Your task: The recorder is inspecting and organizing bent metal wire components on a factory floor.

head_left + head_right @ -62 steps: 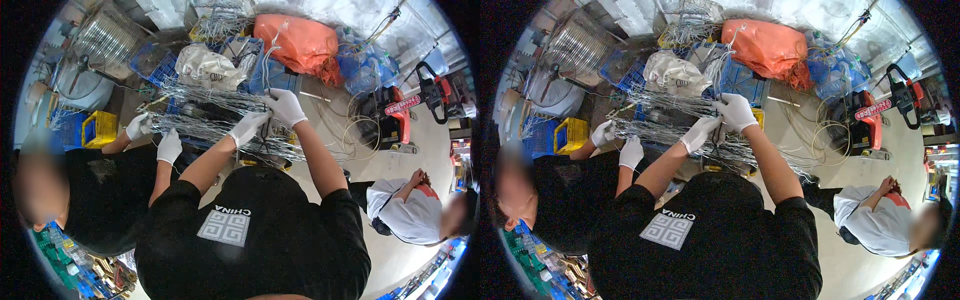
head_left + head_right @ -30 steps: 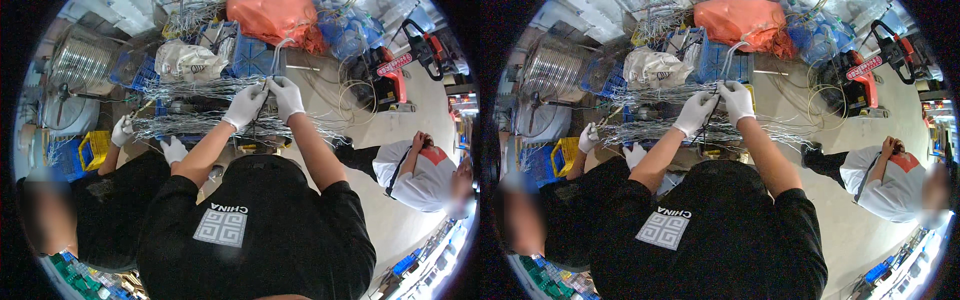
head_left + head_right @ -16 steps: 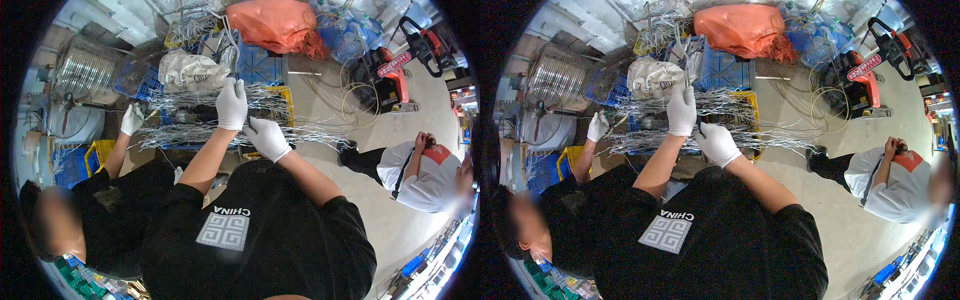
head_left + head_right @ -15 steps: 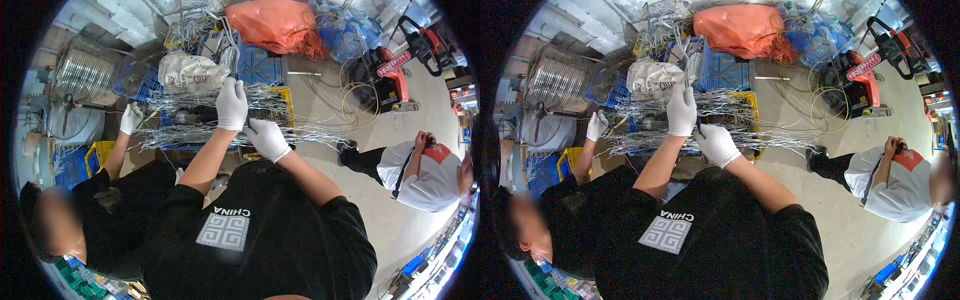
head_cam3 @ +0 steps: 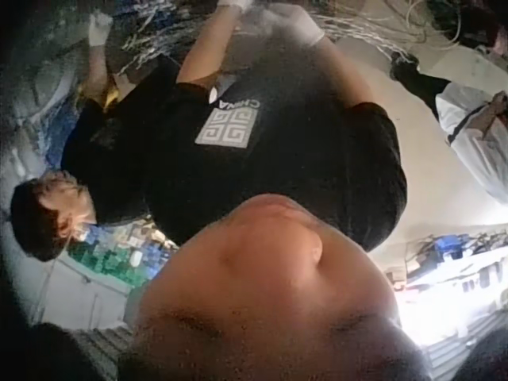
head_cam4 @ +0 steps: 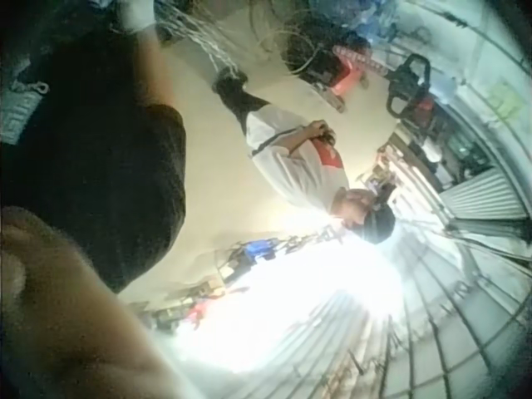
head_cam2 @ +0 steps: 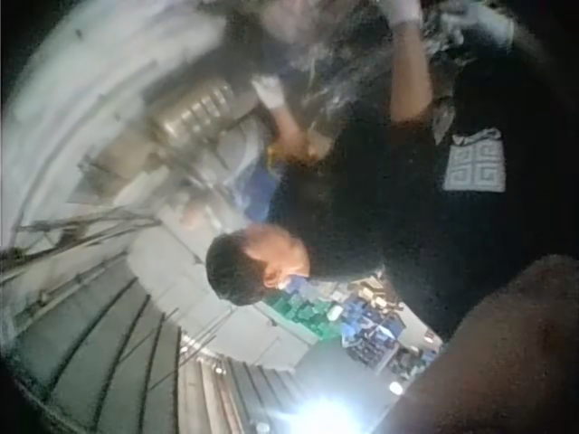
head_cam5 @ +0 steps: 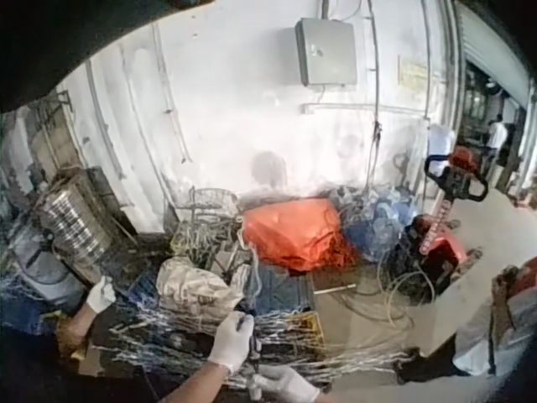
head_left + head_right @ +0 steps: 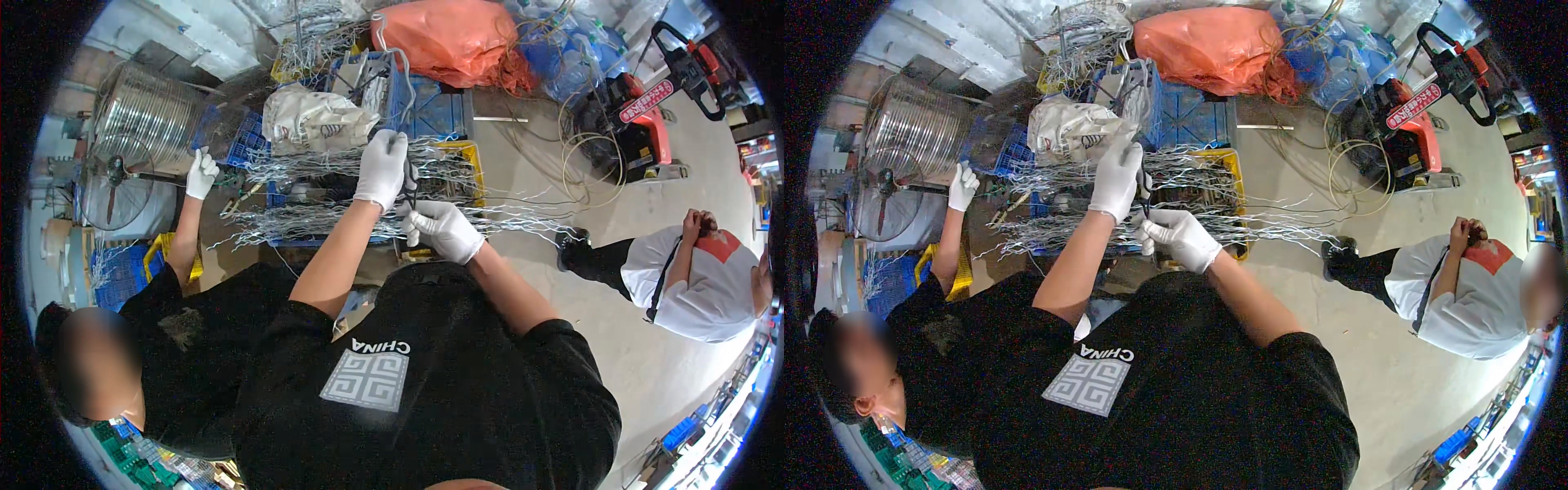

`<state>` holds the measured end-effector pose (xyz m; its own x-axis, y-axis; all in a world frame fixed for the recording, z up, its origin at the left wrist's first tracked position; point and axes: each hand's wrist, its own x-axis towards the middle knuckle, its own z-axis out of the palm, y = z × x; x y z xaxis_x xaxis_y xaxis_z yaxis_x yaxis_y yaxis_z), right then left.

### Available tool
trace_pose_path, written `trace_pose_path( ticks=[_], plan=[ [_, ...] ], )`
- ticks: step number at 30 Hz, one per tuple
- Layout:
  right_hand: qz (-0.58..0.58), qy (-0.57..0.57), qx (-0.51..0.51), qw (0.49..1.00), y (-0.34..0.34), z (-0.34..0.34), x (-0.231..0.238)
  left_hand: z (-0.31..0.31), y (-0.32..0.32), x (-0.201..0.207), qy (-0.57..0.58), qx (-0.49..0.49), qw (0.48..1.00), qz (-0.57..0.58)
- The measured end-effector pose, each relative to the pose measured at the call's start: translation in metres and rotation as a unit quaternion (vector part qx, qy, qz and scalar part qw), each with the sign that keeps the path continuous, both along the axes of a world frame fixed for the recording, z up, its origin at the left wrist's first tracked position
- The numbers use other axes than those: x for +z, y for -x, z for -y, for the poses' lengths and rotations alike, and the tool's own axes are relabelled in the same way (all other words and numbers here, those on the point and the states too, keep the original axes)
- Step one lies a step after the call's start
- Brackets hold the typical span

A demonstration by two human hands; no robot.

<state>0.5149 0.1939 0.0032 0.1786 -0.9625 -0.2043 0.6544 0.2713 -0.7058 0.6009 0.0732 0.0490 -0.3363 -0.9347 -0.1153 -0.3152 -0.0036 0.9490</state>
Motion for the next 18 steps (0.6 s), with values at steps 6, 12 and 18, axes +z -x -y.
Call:
trace_pose_path(
  ticks=[6,12,18],
  plan=[
    [-0.421,0.046,0.017,0.906,0.004,0.008,0.002,-0.002,-0.009,-0.036,0.104,0.027,0.991,0.076],
    [-0.185,-0.067,-0.083,0.977,0.009,0.01,-0.01,0.001,-0.015,-0.036,-0.067,0.023,0.993,-0.092],
    [-0.302,-0.08,-0.043,0.949,0.027,0.003,-0.034,0.008,-0.038,-0.043,-0.307,-0.04,0.899,-0.309]
  ],
)
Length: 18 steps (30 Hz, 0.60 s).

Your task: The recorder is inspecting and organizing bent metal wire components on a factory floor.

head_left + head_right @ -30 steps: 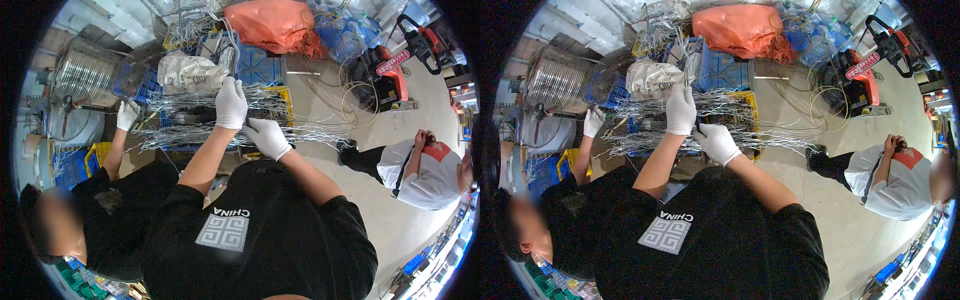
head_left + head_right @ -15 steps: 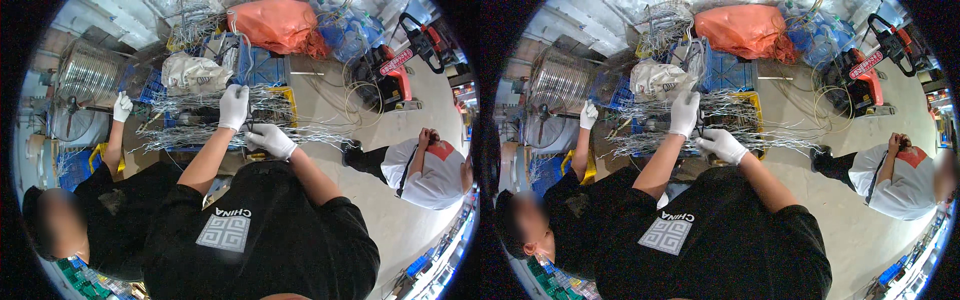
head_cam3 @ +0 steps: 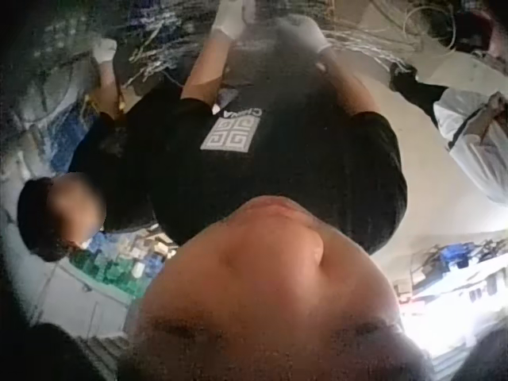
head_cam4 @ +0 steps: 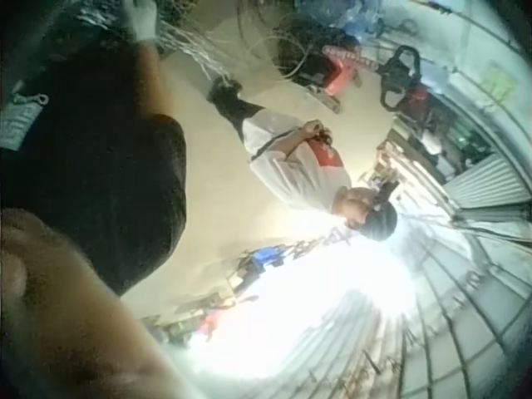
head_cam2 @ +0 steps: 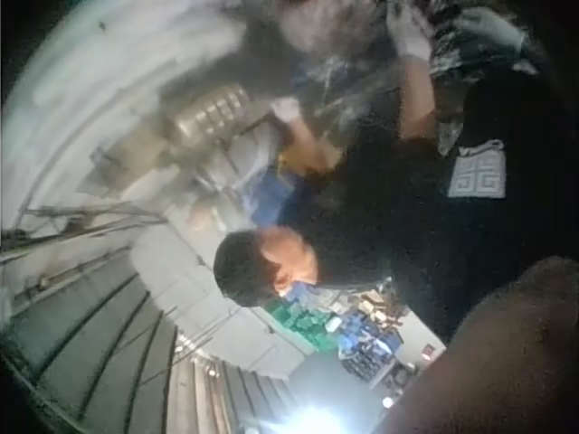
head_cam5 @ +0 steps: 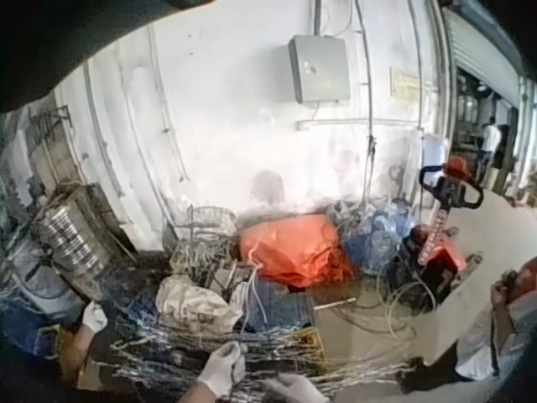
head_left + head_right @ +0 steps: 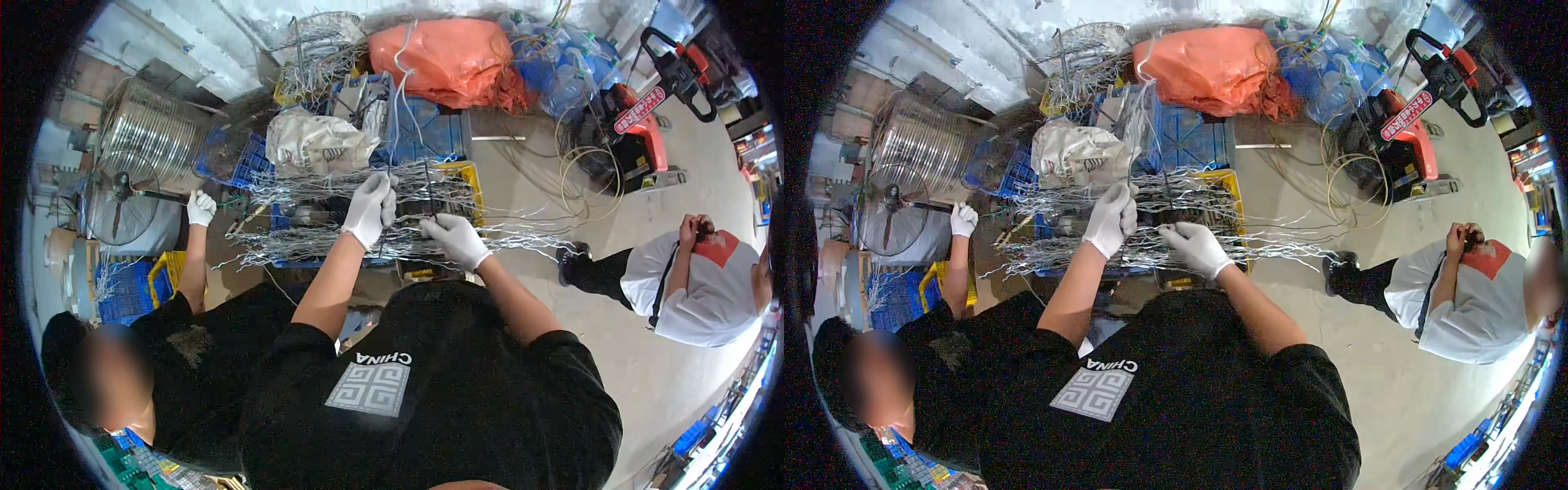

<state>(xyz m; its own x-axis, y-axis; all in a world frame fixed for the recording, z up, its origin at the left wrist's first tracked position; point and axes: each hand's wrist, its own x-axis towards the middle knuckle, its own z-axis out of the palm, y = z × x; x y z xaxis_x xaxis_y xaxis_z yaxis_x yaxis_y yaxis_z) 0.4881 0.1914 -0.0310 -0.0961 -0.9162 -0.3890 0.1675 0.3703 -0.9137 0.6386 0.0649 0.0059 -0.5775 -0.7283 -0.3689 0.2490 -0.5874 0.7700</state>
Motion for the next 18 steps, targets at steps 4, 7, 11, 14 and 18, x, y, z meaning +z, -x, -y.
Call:
trace_pose_path(
  ticks=[4,7,11,14,18],
  plan=[
    [-0.28,-0.032,0.075,0.957,0.031,-0.001,-0.018,-0.003,-0.021,-0.001,-0.067,-0.067,0.991,-0.095],
    [-0.434,-0.066,0.119,0.891,0.046,0.001,-0.024,-0.01,-0.027,-0.005,-0.094,-0.109,0.978,-0.15],
    [-0.085,0.147,0.067,0.983,0.045,0.004,-0.009,-0.026,-0.019,-0.018,-0.009,-0.093,0.996,-0.003],
    [0.121,0.121,-0.11,0.979,0.024,0.028,0.027,-0.035,-0.008,-0.031,0.023,-0.11,0.993,0.033],
    [0.308,0.196,-0.146,0.92,0.023,0.039,0.054,-0.033,-0.001,-0.041,0.024,-0.127,0.991,0.031]
  ],
)
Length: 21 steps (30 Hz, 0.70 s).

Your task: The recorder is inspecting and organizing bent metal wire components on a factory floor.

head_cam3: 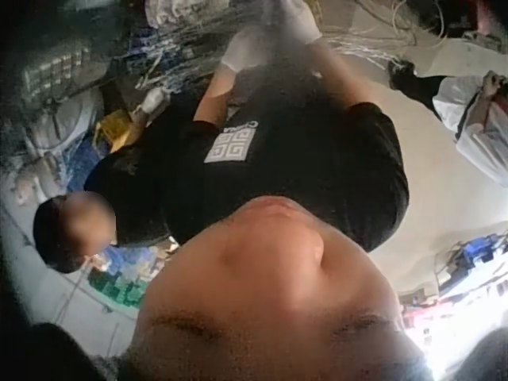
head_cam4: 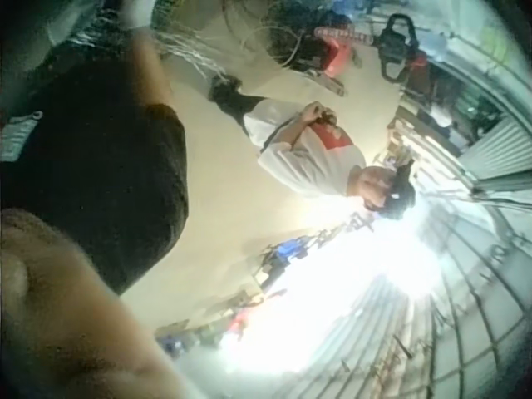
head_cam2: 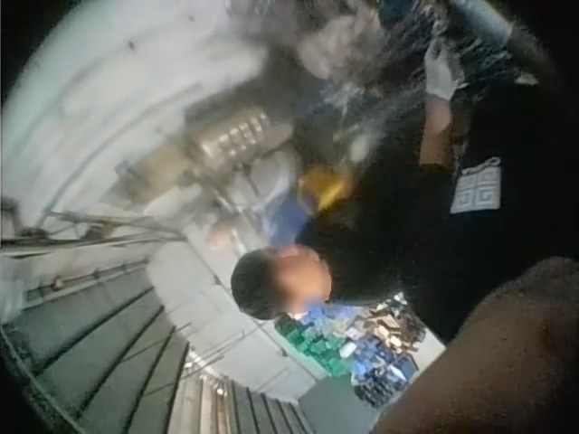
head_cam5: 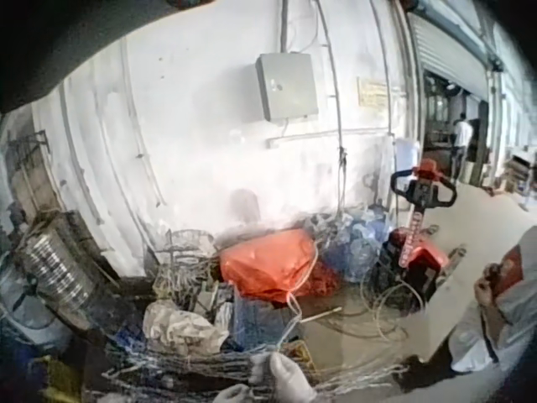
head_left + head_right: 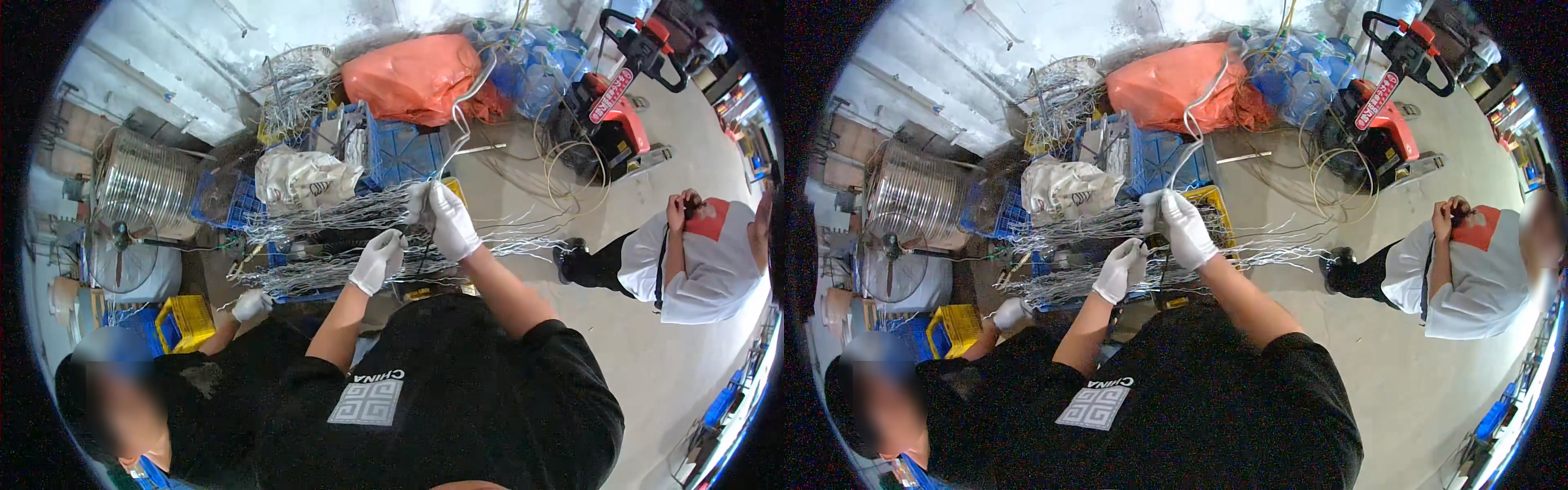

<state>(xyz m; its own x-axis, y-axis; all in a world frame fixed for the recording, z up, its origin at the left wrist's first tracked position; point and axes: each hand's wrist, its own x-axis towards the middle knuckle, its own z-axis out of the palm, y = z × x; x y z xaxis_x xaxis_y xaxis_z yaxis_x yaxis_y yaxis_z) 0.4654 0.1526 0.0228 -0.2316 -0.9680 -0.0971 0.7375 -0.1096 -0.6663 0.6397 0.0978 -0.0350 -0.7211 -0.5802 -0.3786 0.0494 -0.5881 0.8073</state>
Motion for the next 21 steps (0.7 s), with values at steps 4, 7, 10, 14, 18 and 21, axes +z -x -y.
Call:
trace_pose_path(
  ticks=[4,7,10,14,18,21],
  plan=[
    [-0.168,-0.012,-0.088,0.982,-0.002,0.003,0.011,0.006,0.004,0.003,-0.109,-0.008,0.989,-0.1],
    [-0.437,-0.094,-0.18,0.876,0.007,0.011,0.01,0.004,0.027,0.062,0.047,-0.03,0.998,-0.034],
    [-0.548,-0.109,-0.234,0.796,0.002,0.012,0.016,0.004,0.059,0.111,0.25,-0.063,0.966,0.028],
    [-0.617,-0.071,-0.319,0.716,-0.006,0.015,0.03,0.012,0.082,0.116,0.478,0.005,0.839,0.258],
    [-0.555,-0.043,-0.282,0.781,-0.008,0.011,0.04,0.022,0.085,0.105,0.527,0.142,0.817,0.184],
    [-0.447,-0.034,-0.254,0.857,-0.007,0.012,0.036,0.022,0.092,0.107,0.434,0.174,0.88,0.081]
  ],
)
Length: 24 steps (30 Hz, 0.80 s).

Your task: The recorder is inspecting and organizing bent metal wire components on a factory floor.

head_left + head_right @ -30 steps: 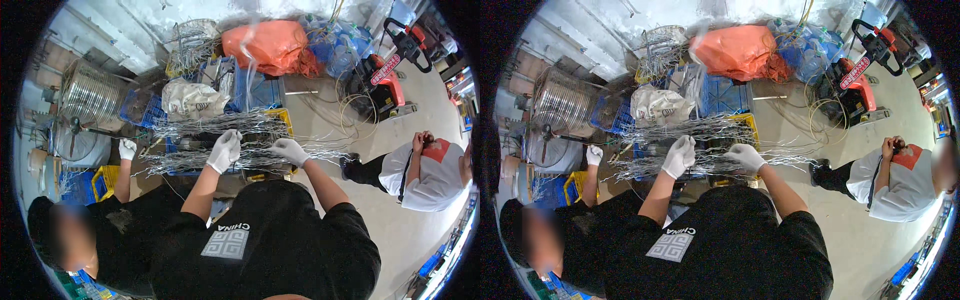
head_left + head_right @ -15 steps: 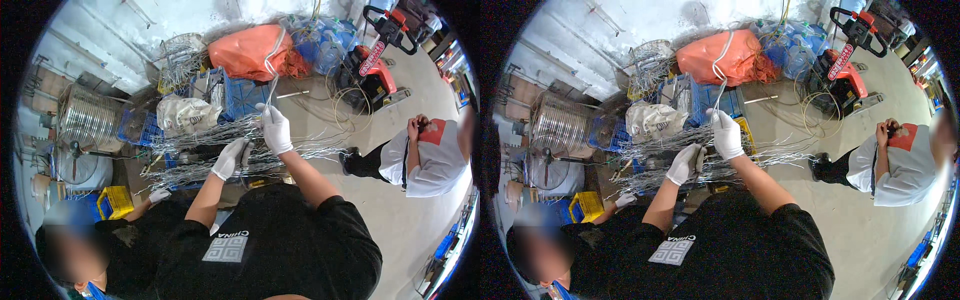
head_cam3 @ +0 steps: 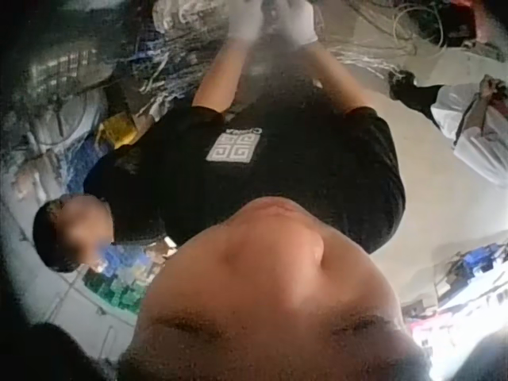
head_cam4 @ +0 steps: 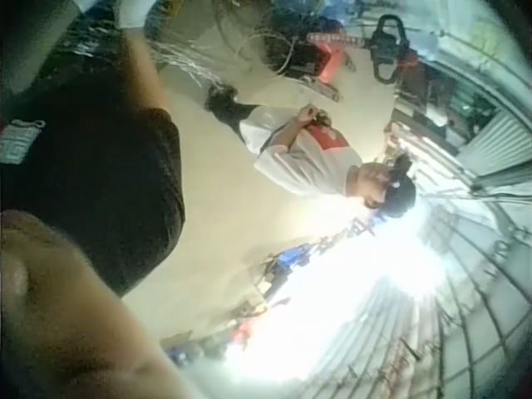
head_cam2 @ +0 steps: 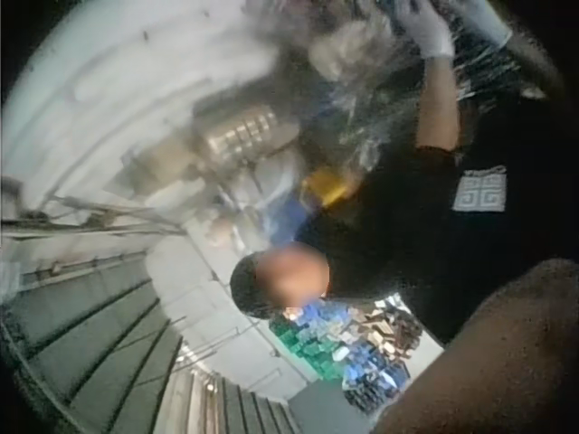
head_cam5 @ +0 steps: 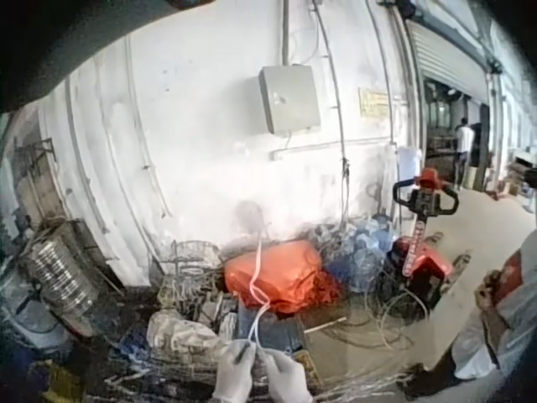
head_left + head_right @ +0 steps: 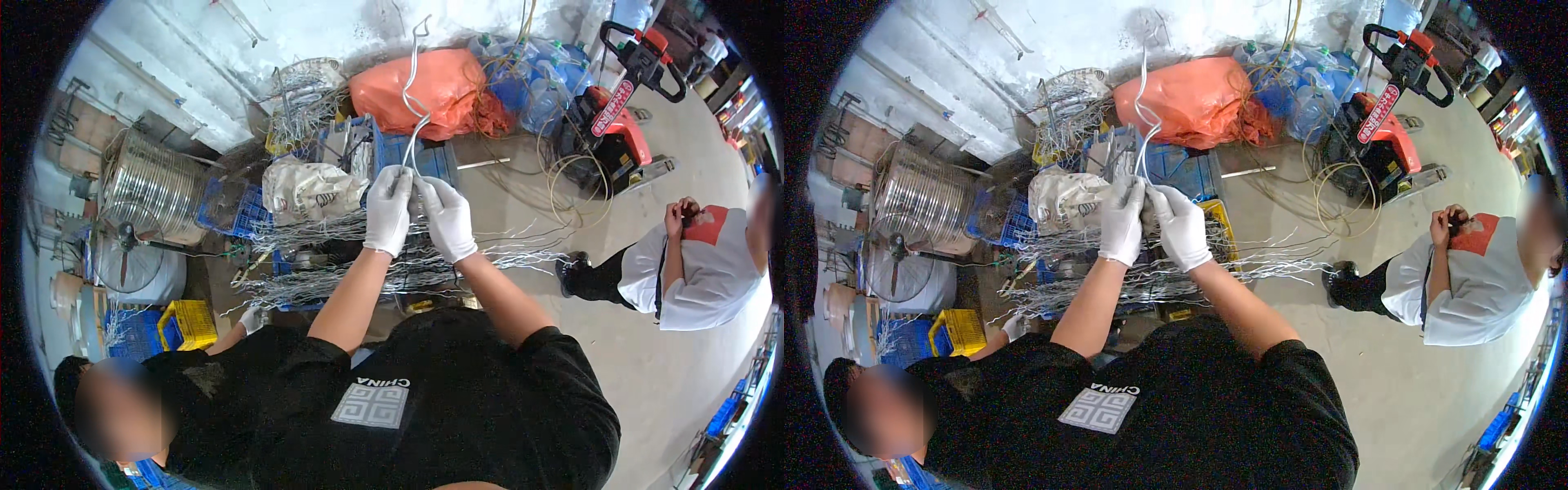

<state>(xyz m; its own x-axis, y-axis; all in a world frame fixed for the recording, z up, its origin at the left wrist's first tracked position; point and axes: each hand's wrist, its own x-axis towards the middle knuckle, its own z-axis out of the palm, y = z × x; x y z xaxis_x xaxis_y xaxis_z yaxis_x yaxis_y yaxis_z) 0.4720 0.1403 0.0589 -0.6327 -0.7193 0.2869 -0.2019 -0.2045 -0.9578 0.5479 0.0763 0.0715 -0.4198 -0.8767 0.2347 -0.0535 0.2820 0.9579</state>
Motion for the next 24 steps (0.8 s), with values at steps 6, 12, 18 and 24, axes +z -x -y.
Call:
trace_pose_path(
  ticks=[6,12,18,24],
  plan=[
    [0.274,-0.007,0.156,0.949,-0.004,-0.006,0.023,-0.002,0.001,0.0,0.126,0.084,0.984,-0.099],
    [-0.134,0.044,0.085,0.986,0.013,0.001,0.011,-0.015,-0.018,0.012,-0.035,0.014,0.991,-0.132],
    [-0.104,0.142,0.104,0.979,0.008,0.018,0.0,-0.016,-0.025,0.03,-0.244,-0.109,0.914,-0.306],
    [0.368,-0.006,0.346,0.863,0.014,-0.006,0.021,0.014,-0.054,0.032,-0.282,-0.333,0.871,-0.228]
  ],
)
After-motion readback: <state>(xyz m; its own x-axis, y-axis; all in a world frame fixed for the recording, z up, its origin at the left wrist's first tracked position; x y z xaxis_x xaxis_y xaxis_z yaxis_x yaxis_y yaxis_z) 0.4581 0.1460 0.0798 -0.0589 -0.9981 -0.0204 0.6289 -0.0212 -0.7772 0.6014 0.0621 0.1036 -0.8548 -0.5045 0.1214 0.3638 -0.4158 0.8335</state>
